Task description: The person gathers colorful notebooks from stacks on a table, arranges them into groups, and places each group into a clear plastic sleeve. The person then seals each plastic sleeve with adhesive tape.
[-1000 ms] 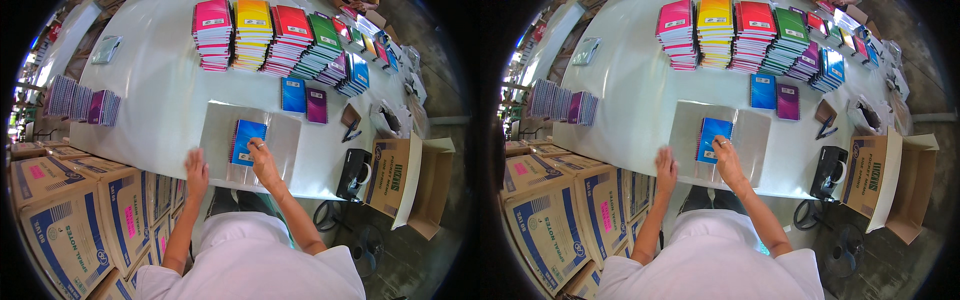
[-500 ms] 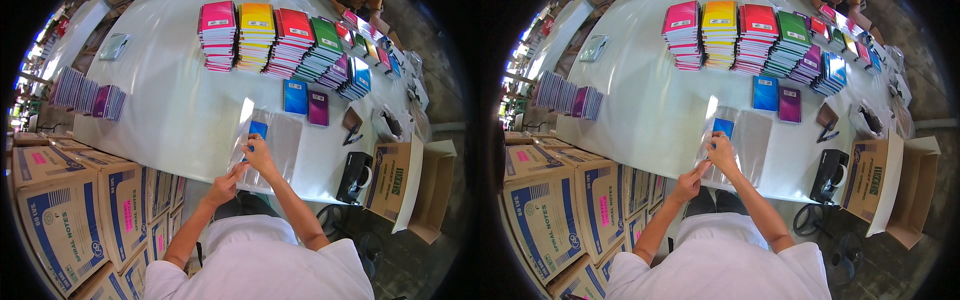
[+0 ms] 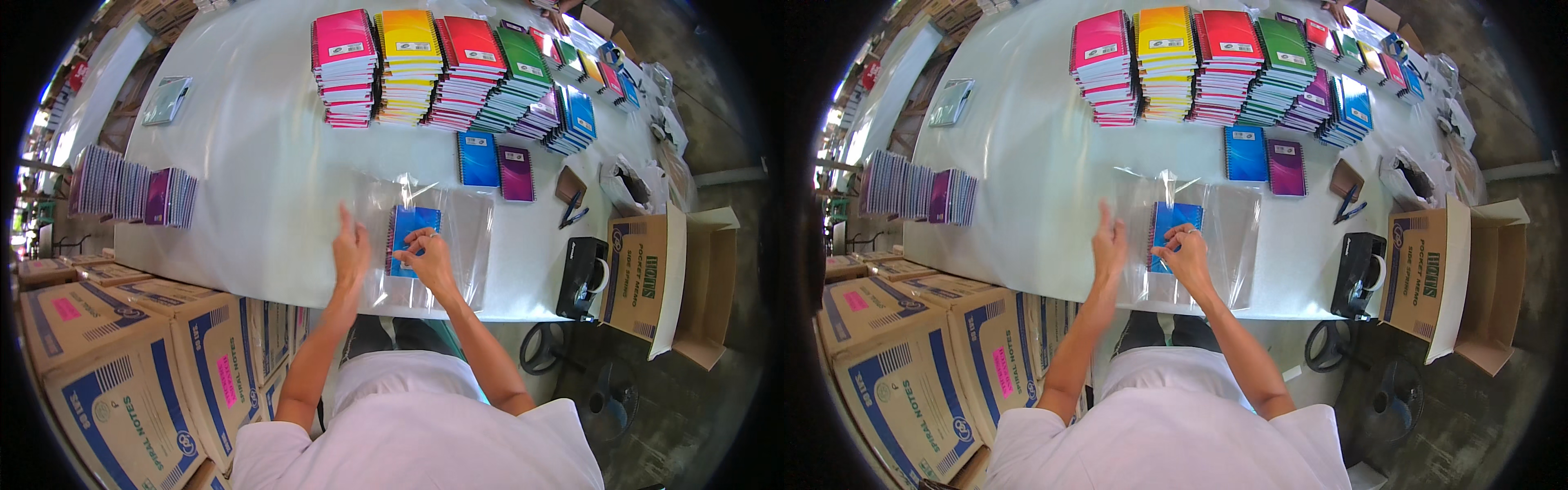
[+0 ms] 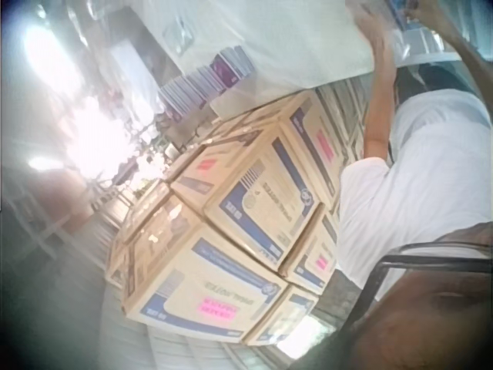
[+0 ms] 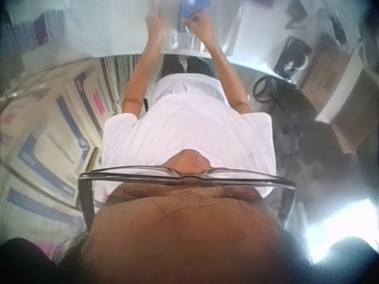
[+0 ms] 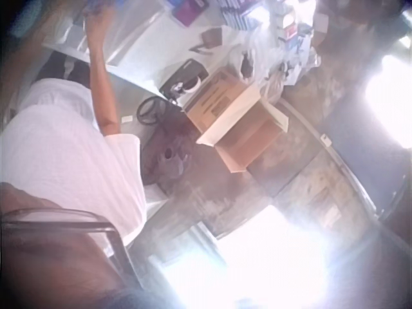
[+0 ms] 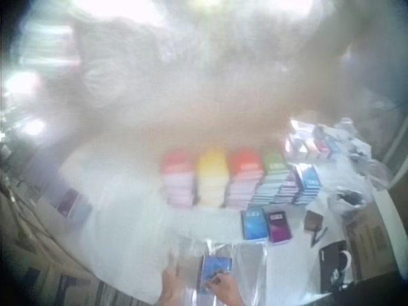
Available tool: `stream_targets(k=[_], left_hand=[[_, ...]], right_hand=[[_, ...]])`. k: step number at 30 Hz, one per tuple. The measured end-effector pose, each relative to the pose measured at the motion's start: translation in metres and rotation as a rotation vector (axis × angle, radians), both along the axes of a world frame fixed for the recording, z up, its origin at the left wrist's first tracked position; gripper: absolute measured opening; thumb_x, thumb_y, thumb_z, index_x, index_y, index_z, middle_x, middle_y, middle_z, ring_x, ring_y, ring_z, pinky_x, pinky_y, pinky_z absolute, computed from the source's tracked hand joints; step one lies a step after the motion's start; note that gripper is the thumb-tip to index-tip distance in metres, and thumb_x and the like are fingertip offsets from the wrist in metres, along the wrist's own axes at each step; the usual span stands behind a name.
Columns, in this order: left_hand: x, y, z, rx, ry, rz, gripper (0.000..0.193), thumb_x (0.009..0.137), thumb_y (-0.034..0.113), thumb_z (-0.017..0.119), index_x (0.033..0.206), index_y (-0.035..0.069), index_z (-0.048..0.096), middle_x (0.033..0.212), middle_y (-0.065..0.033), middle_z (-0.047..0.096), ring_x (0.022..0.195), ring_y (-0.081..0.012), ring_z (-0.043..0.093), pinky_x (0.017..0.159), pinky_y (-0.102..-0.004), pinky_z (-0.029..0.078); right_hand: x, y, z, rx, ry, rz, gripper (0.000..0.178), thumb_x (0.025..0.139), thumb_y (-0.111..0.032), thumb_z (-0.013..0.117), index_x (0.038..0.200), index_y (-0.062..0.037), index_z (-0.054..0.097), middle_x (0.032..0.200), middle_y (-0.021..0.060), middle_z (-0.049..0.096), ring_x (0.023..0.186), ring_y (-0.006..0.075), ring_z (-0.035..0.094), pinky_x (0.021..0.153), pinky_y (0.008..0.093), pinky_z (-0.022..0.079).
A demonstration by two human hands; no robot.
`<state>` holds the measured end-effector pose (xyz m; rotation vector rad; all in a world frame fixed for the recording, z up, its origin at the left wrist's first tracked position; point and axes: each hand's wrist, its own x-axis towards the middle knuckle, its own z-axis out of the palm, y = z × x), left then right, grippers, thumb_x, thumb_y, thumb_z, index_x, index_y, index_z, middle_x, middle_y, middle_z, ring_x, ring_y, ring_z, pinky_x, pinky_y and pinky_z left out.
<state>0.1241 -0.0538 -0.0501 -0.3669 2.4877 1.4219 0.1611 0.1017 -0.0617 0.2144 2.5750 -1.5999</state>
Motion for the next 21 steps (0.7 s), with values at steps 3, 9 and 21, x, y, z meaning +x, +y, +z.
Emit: stream_targets(k=[3, 9, 21], left_hand=[[-0.019, -0.012, 0.022, -0.342, 0.646, -0.459, 0.073, 0.079, 0.011, 0.069, 0.144, 0.022, 0.040, 0.139, -0.0140, 0.048, 0.128, -0.0308, 0.045, 0.103, -0.0495, 0.037], [-0.081, 0.019, 0.034, -0.476, 0.723, -1.527, 0.077, 0.061, 0.016, 0.080, 0.131, 0.032, 0.054, 0.157, 0.0053, 0.020, 0.146, -0.0259, 0.010, 0.117, -0.0552, 0.016], [-0.115, 0.029, 0.039, -0.610, 1.017, -1.869, 0.042, 0.072, 0.023, 0.071, 0.114, 0.029, 0.067, 0.149, 0.0127, 0.035, 0.146, -0.0244, 0.014, 0.118, -0.0538, 0.019]], right_hand=[[-0.001, 0.000, -0.001, -0.150, -0.009, -0.042, 0.019, 0.066, -0.002, 0.079, 0.070, 0.0058, 0.062, 0.093, 0.0131, 0.063, 0.081, 0.0262, 0.062, 0.069, 0.0358, 0.050], [0.004, -0.006, 0.003, -0.136, 0.001, -0.027, 0.018, 0.069, 0.000, 0.078, 0.075, 0.0037, 0.062, 0.088, 0.0124, 0.061, 0.078, 0.0260, 0.059, 0.066, 0.0377, 0.047], [0.008, -0.012, 0.012, 0.001, 0.074, -0.100, 0.015, 0.072, -0.001, 0.076, 0.081, 0.0013, 0.064, 0.088, 0.0102, 0.062, 0.078, 0.0267, 0.060, 0.068, 0.0363, 0.049]])
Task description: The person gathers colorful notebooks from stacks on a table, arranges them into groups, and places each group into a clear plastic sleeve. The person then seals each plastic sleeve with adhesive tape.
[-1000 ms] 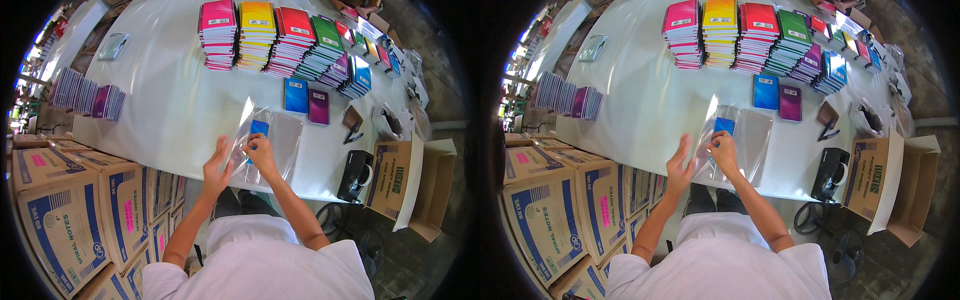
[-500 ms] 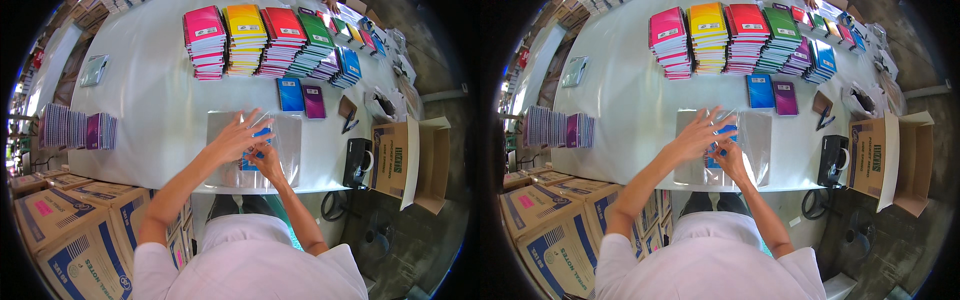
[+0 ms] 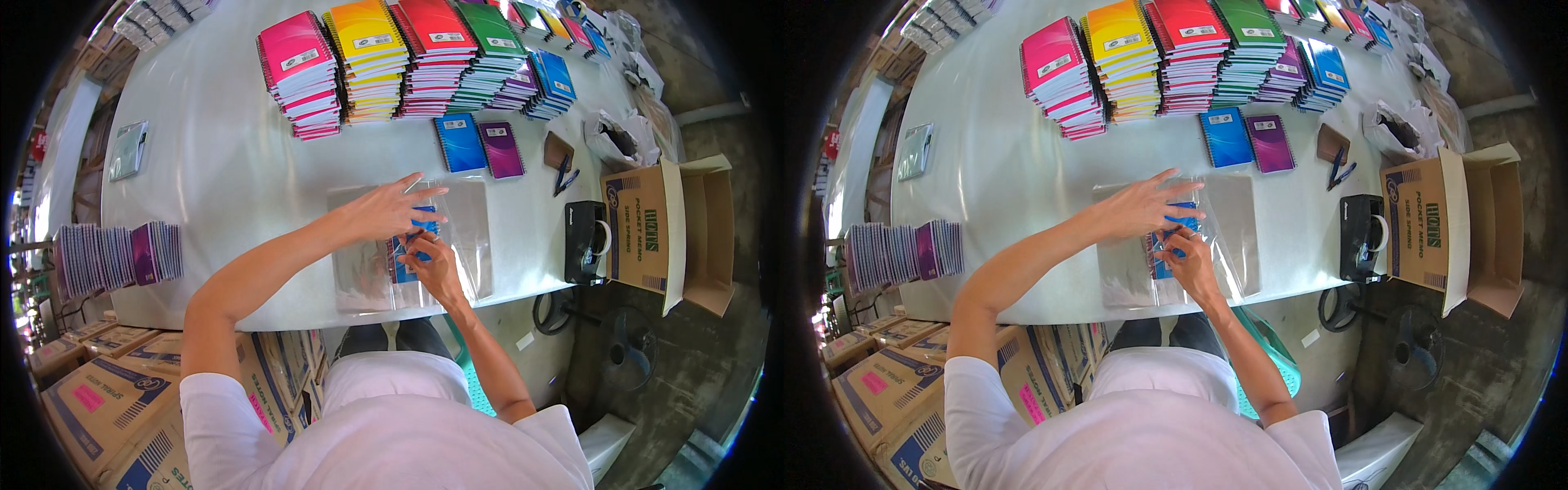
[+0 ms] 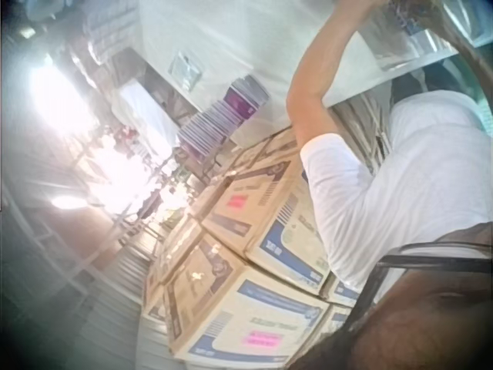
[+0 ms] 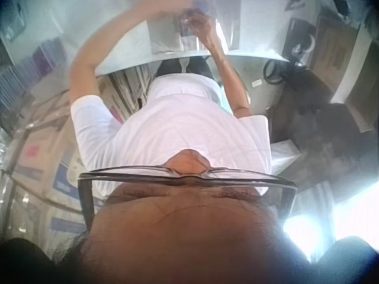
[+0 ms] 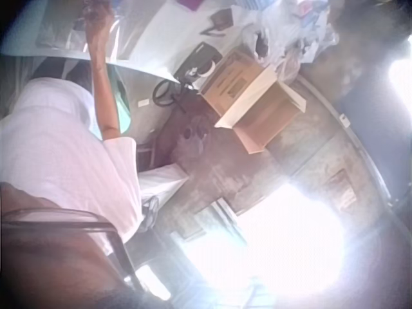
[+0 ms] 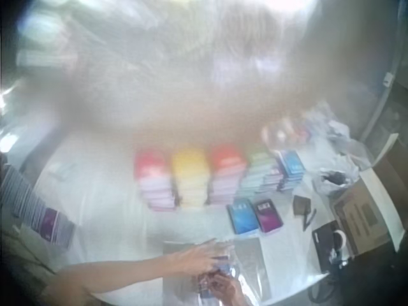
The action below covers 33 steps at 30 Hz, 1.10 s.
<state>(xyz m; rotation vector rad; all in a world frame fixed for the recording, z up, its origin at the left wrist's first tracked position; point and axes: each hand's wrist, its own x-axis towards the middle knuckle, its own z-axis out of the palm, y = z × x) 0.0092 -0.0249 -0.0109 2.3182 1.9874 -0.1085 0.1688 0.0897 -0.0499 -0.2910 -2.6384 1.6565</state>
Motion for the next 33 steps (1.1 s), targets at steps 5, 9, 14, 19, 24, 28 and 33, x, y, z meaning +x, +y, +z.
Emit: stream_targets(k=[5, 9, 14, 19, 24, 28, 33], left_hand=[[0.006, -0.017, -0.039, 0.206, -0.095, 0.098, 0.038, 0.072, 0.023, 0.068, 0.109, 0.029, 0.069, 0.143, 0.0160, 0.043, 0.144, -0.0242, 0.019, 0.117, -0.0535, 0.021], [0.013, -0.018, -0.047, 0.334, -0.260, 0.202, 0.046, 0.070, 0.022, 0.069, 0.115, 0.028, 0.066, 0.140, 0.0152, 0.047, 0.143, -0.0242, 0.023, 0.116, -0.0546, 0.021], [0.021, -0.017, -0.042, 0.372, -0.085, 0.228, 0.034, 0.080, 0.024, 0.062, 0.113, 0.030, 0.068, 0.136, 0.0138, 0.051, 0.143, -0.0253, 0.023, 0.116, -0.0551, 0.019], [0.027, -0.011, -0.052, 0.371, -0.128, 0.268, 0.035, 0.080, 0.024, 0.062, 0.114, 0.030, 0.068, 0.137, 0.0129, 0.051, 0.143, -0.0262, 0.024, 0.115, -0.0582, 0.018], [0.036, -0.008, -0.059, 0.372, -0.191, 0.405, 0.036, 0.079, 0.023, 0.064, 0.114, 0.031, 0.068, 0.141, 0.0103, 0.047, 0.144, -0.0285, 0.021, 0.114, -0.0593, 0.018], [0.038, 0.005, -0.037, 0.193, -0.253, 0.571, 0.057, 0.069, 0.022, 0.074, 0.124, 0.032, 0.061, 0.149, 0.0052, 0.038, 0.144, -0.0314, 0.017, 0.112, -0.0603, 0.020], [0.037, 0.029, -0.020, 0.018, -0.270, 0.737, 0.102, 0.048, 0.020, 0.087, 0.139, 0.034, 0.045, 0.154, -0.0023, 0.027, 0.145, -0.0339, 0.014, 0.112, -0.0610, 0.021]], right_hand=[[0.010, 0.026, 0.006, 0.027, 0.179, 0.102, 0.021, 0.074, 0.006, 0.068, 0.094, -0.0024, 0.068, 0.104, 0.0094, 0.066, 0.096, 0.0270, 0.062, 0.080, 0.0350, 0.050], [0.024, 0.050, -0.008, 0.427, 0.282, 0.256, 0.043, 0.069, 0.012, 0.061, 0.106, -0.0098, 0.070, 0.116, 0.0023, 0.065, 0.117, 0.0225, 0.056, 0.102, 0.0471, 0.037], [0.019, 0.049, -0.009, 0.531, 0.197, 0.351, 0.053, 0.069, 0.014, 0.056, 0.110, -0.0162, 0.071, 0.114, -0.0042, 0.066, 0.119, 0.0166, 0.055, 0.110, 0.0541, 0.022], [0.015, 0.052, 0.002, 0.581, 0.092, 0.453, 0.058, 0.068, 0.015, 0.055, 0.113, -0.0177, 0.069, 0.118, -0.0053, 0.064, 0.125, 0.0139, 0.050, 0.110, 0.0518, 0.023], [0.017, 0.053, 0.001, 0.558, 0.104, 0.459, 0.057, 0.067, 0.013, 0.057, 0.113, -0.0173, 0.068, 0.123, -0.0069, 0.061, 0.129, 0.0117, 0.045, 0.112, 0.0535, 0.021], [0.017, 0.055, 0.007, 0.548, 0.063, 0.469, 0.059, 0.070, 0.016, 0.052, 0.116, -0.0173, 0.067, 0.128, -0.0053, 0.060, 0.130, 0.0140, 0.045, 0.115, 0.0536, 0.015], [0.060, 0.123, 0.021, -0.097, 0.207, -0.042, 0.039, 0.076, 0.011, 0.060, 0.106, -0.0121, 0.069, 0.118, 0.0070, 0.063, 0.114, 0.0248, 0.056, 0.100, 0.0401, 0.045]])
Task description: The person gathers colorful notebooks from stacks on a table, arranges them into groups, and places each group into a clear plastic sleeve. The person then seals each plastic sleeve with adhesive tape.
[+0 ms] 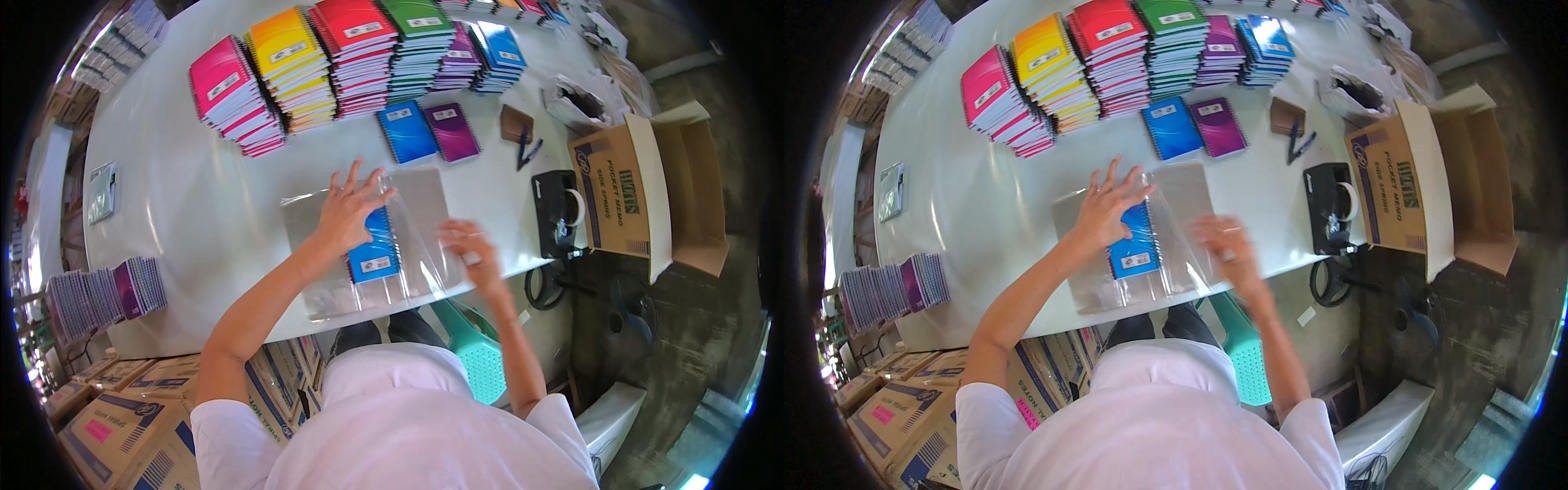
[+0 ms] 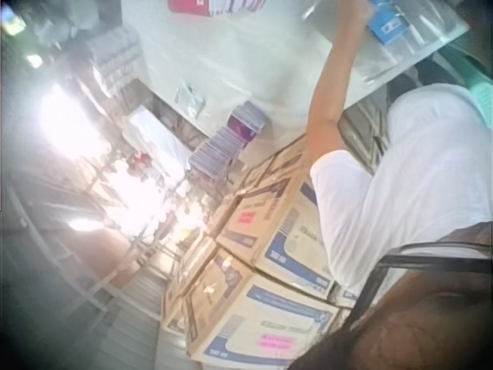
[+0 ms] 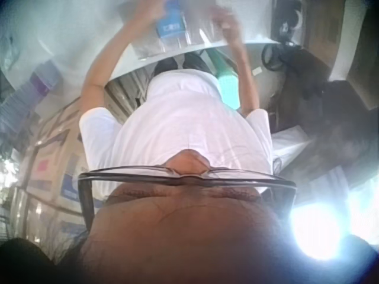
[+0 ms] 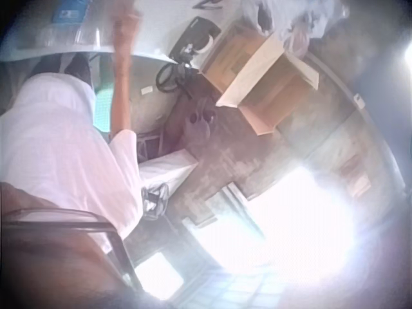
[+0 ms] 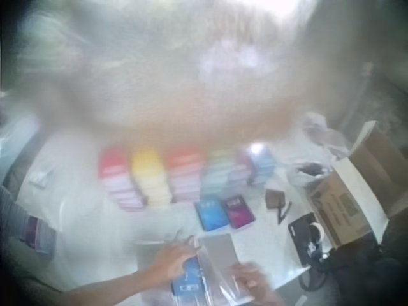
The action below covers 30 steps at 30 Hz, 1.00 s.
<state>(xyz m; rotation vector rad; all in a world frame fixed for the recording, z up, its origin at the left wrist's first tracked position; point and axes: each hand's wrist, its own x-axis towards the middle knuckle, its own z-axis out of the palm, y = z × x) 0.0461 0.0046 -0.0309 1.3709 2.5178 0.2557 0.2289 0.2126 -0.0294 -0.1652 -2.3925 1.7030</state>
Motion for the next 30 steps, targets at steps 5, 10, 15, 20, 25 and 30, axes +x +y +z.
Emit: stream_targets(k=[5, 10, 15, 20, 25, 30], left_hand=[[-0.003, 0.029, 0.000, -0.113, -0.061, 0.018, 0.120, 0.037, 0.011, 0.088, 0.144, 0.030, 0.038, 0.157, -0.0032, 0.021, 0.145, -0.0356, 0.010, 0.112, -0.0617, 0.019], [-0.003, 0.035, 0.001, -0.184, -0.082, 0.052, 0.120, 0.037, 0.012, 0.089, 0.144, 0.030, 0.038, 0.157, -0.0037, 0.020, 0.146, -0.0341, 0.006, 0.112, -0.0622, 0.017], [-0.002, 0.034, 0.005, -0.231, -0.068, 0.085, 0.121, 0.037, 0.013, 0.090, 0.144, 0.030, 0.038, 0.157, -0.0029, 0.020, 0.146, -0.0339, 0.005, 0.113, -0.0617, 0.017], [-0.004, 0.032, 0.003, -0.188, -0.074, 0.074, 0.121, 0.036, 0.013, 0.090, 0.144, 0.029, 0.038, 0.157, -0.0032, 0.020, 0.146, -0.0346, 0.006, 0.112, -0.0622, 0.018], [-0.013, 0.019, 0.003, -0.150, -0.146, 0.078, 0.122, 0.035, 0.014, 0.090, 0.145, 0.028, 0.038, 0.157, -0.0045, 0.019, 0.146, -0.0368, 0.007, 0.112, -0.0631, 0.016], [-0.016, 0.018, -0.002, -0.125, -0.202, 0.099, 0.125, 0.037, 0.017, 0.091, 0.147, 0.029, 0.033, 0.158, -0.0063, 0.019, 0.146, -0.0375, 0.004, 0.112, -0.0643, 0.013]], right_hand=[[0.133, 0.236, 0.009, 0.809, -0.257, -0.869, 0.016, 0.078, -0.009, 0.072, 0.092, -0.0019, 0.070, 0.087, 0.0053, 0.066, 0.084, 0.0167, 0.061, 0.076, 0.0293, 0.046], [0.146, 0.274, 0.017, -0.170, -0.712, -0.691, 0.022, 0.084, -0.020, 0.069, 0.101, -0.0067, 0.068, 0.103, 0.0052, 0.064, 0.102, 0.0176, 0.057, 0.089, 0.0433, 0.046], [0.151, 0.267, -0.001, -0.522, -0.473, -0.504, 0.021, 0.088, -0.018, 0.067, 0.099, -0.0008, 0.067, 0.112, 0.0083, 0.060, 0.108, 0.0200, 0.056, 0.089, 0.0511, 0.047], [0.209, 0.245, -0.076, -0.699, -0.014, -0.580, 0.019, 0.083, -0.014, 0.071, 0.090, 0.0036, 0.067, 0.133, 0.0126, 0.050, 0.118, 0.0227, 0.052, 0.093, 0.0491, 0.047], [0.184, 0.232, -0.022, 1.021, -0.773, -0.835, 0.021, 0.065, -0.021, 0.082, 0.077, -0.0067, 0.072, 0.115, 0.0070, 0.057, 0.116, 0.0316, 0.049, 0.089, 0.0513, 0.043], [0.066, 0.151, 0.018, 0.329, -0.446, -0.244, 0.022, 0.072, -0.021, 0.078, 0.076, -0.0013, 0.070, 0.062, 0.0086, 0.059, 0.061, 0.0177, 0.055, 0.057, 0.0327, 0.040]])
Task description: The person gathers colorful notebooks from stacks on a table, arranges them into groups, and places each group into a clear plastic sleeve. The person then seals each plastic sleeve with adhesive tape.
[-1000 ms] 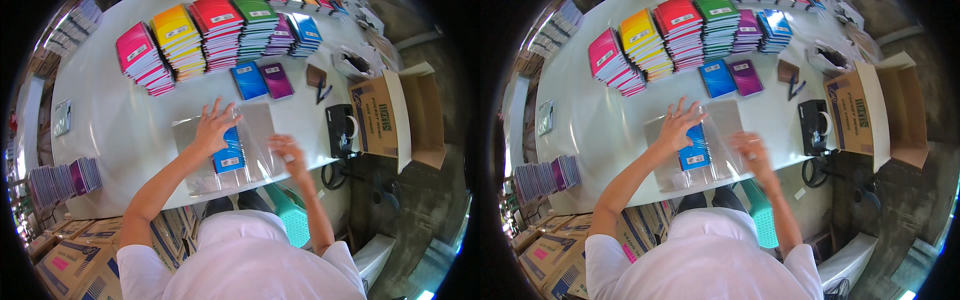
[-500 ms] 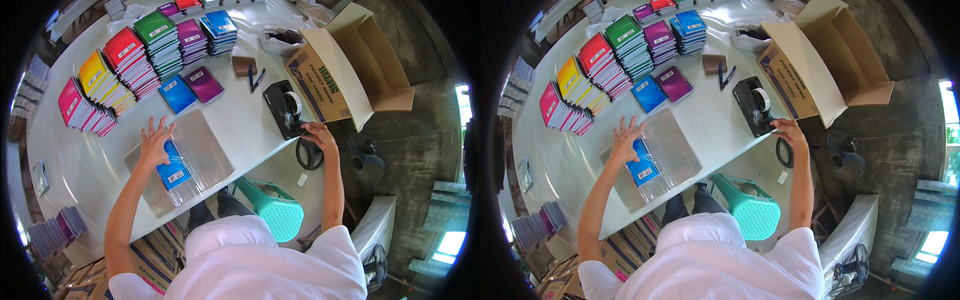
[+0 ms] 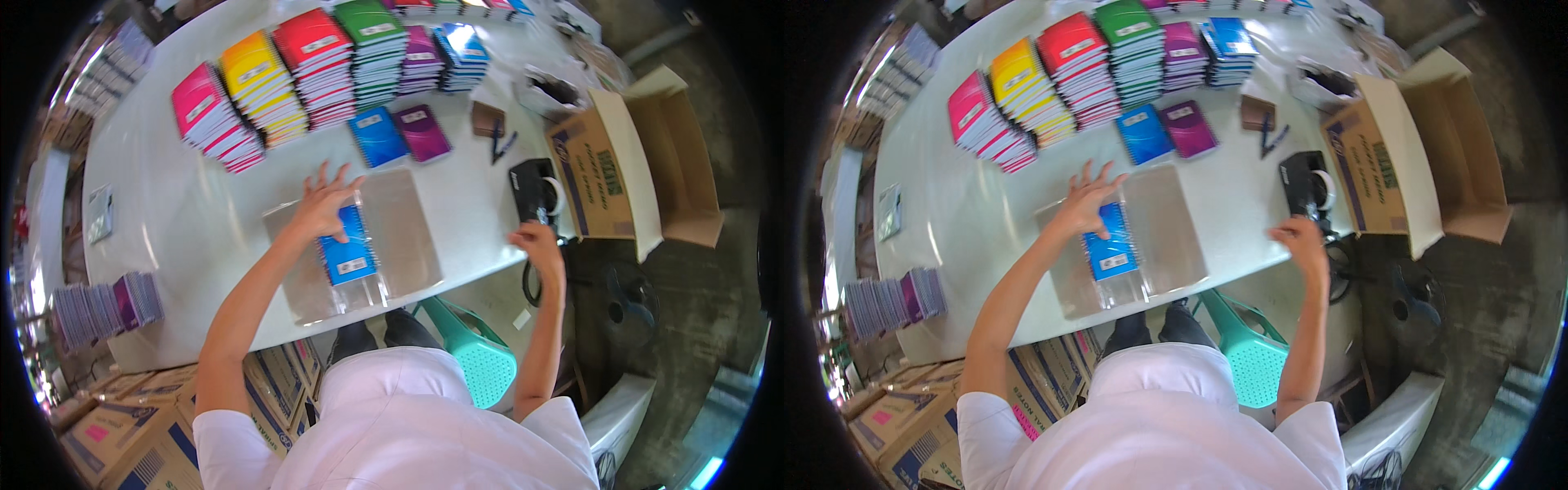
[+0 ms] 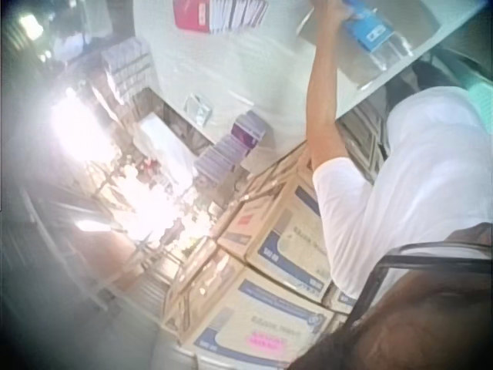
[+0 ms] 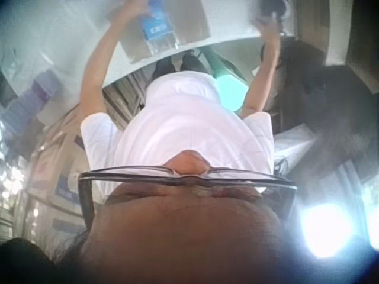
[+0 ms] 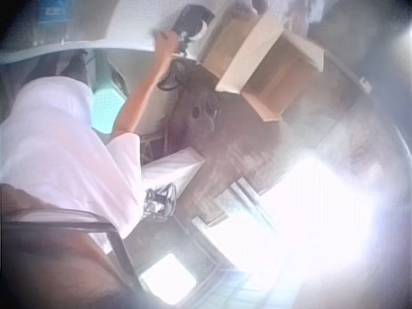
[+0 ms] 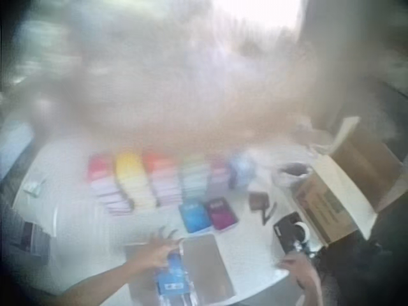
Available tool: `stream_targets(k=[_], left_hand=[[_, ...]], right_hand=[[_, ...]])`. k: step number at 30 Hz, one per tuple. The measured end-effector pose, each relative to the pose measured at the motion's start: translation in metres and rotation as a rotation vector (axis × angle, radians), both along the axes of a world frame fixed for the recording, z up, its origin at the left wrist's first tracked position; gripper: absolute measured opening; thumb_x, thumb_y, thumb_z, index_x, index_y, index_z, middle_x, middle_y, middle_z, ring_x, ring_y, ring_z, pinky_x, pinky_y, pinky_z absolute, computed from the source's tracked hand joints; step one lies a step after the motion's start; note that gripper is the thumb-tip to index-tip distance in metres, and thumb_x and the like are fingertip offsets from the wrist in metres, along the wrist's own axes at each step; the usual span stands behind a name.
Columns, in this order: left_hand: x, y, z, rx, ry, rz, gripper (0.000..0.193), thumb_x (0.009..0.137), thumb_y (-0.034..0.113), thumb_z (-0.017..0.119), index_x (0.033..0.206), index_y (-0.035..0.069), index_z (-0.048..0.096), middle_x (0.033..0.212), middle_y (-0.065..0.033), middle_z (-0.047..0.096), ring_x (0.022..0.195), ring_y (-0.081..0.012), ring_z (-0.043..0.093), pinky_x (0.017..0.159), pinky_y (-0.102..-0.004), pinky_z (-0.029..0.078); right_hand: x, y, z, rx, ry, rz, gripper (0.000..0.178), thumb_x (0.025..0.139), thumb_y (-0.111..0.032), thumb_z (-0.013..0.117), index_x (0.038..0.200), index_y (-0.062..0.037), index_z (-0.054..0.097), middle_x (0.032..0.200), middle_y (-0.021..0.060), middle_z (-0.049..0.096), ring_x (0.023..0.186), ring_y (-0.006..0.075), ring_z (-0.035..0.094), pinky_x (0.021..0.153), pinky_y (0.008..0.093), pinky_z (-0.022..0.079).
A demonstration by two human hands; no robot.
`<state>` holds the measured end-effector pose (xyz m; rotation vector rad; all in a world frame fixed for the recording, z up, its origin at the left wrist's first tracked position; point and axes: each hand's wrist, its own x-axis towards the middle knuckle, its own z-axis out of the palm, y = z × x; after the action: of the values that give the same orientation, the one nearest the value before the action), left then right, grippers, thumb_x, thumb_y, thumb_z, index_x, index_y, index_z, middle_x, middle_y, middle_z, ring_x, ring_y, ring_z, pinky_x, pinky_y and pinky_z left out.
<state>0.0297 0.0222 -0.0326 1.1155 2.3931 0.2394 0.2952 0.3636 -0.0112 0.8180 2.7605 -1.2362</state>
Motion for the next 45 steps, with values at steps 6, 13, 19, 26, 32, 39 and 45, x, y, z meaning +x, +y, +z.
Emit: stream_targets(k=[6, 13, 19, 26, 32, 39, 45], left_hand=[[-0.004, 0.000, -0.010, 0.026, -0.029, -0.001, 0.130, 0.035, 0.013, 0.089, 0.148, 0.033, 0.029, 0.158, -0.0045, 0.017, 0.146, -0.0353, 0.001, 0.113, -0.0632, 0.012], [-0.008, -0.004, -0.019, 0.026, -0.059, -0.008, 0.122, 0.043, 0.022, 0.089, 0.148, 0.035, 0.029, 0.157, -0.0043, 0.020, 0.147, -0.0345, 0.002, 0.112, -0.0640, 0.013], [-0.014, -0.008, -0.023, 0.000, -0.042, -0.043, 0.121, 0.044, 0.024, 0.090, 0.148, 0.034, 0.029, 0.157, -0.0043, 0.020, 0.146, -0.0360, 0.005, 0.112, -0.0627, 0.015], [0.011, -0.081, -0.069, 0.400, 0.252, 0.646, 0.081, 0.083, 0.051, 0.062, 0.145, 0.008, 0.035, 0.153, -0.0234, 0.020, 0.143, -0.0428, 0.009, 0.110, -0.0617, 0.014], [0.072, -0.078, -0.056, 0.178, 0.016, 0.474, 0.066, 0.093, 0.045, 0.051, 0.142, 0.003, 0.040, 0.148, -0.0287, 0.029, 0.143, -0.0409, 0.015, 0.111, -0.0561, 0.019], [0.107, -0.091, -0.029, 1.183, -0.721, 0.640, 0.096, 0.070, 0.005, 0.082, 0.148, 0.005, 0.027, 0.147, -0.0188, 0.037, 0.131, -0.0239, 0.045, 0.106, -0.0316, 0.038], [0.101, -0.091, -0.018, 1.146, -0.493, 0.468, 0.094, 0.080, 0.008, 0.072, 0.152, 0.005, 0.011, 0.146, -0.0171, 0.040, 0.135, -0.0262, 0.039, 0.115, -0.0395, 0.021]], right_hand=[[-0.158, -0.193, 0.001, -0.216, -0.177, 0.625, 0.031, 0.068, -0.030, 0.080, 0.072, -0.0008, 0.070, 0.059, 0.0150, 0.061, 0.059, 0.0226, 0.062, 0.058, 0.0374, 0.046], [-0.176, -0.235, -0.030, 0.227, -0.281, 0.588, 0.031, 0.062, -0.033, 0.084, 0.073, -0.0077, 0.071, 0.072, 0.0114, 0.068, 0.072, 0.0265, 0.068, 0.061, 0.0379, 0.050], [-0.180, -0.246, -0.024, 0.465, -0.367, 0.637, 0.044, 0.062, -0.047, 0.083, 0.077, -0.0077, 0.071, 0.078, 0.0108, 0.069, 0.076, 0.0302, 0.068, 0.065, 0.0415, 0.052], [-0.167, -0.213, -0.039, 0.160, -0.383, 0.499, 0.073, 0.065, -0.062, 0.077, 0.104, -0.0015, 0.065, 0.101, 0.0160, 0.065, 0.101, 0.0330, 0.062, 0.081, 0.0437, 0.050], [-0.133, -0.226, -0.092, -0.331, 0.081, 0.185, 0.084, 0.067, -0.042, 0.084, 0.125, 0.0025, 0.043, 0.127, 0.0251, 0.045, 0.123, 0.0341, 0.046, 0.100, 0.0457, 0.041], [-0.101, -0.233, -0.041, -0.669, 0.452, 0.255, 0.082, 0.069, -0.009, 0.083, 0.129, -0.0071, 0.027, 0.130, 0.0163, 0.044, 0.121, 0.0246, 0.047, 0.102, 0.0387, 0.042], [-0.108, -0.201, -0.042, -0.380, 0.447, 0.485, 0.076, 0.066, 0.007, 0.076, 0.129, -0.0175, 0.040, 0.139, 0.0110, 0.041, 0.130, 0.0290, 0.040, 0.108, 0.0432, 0.036]])
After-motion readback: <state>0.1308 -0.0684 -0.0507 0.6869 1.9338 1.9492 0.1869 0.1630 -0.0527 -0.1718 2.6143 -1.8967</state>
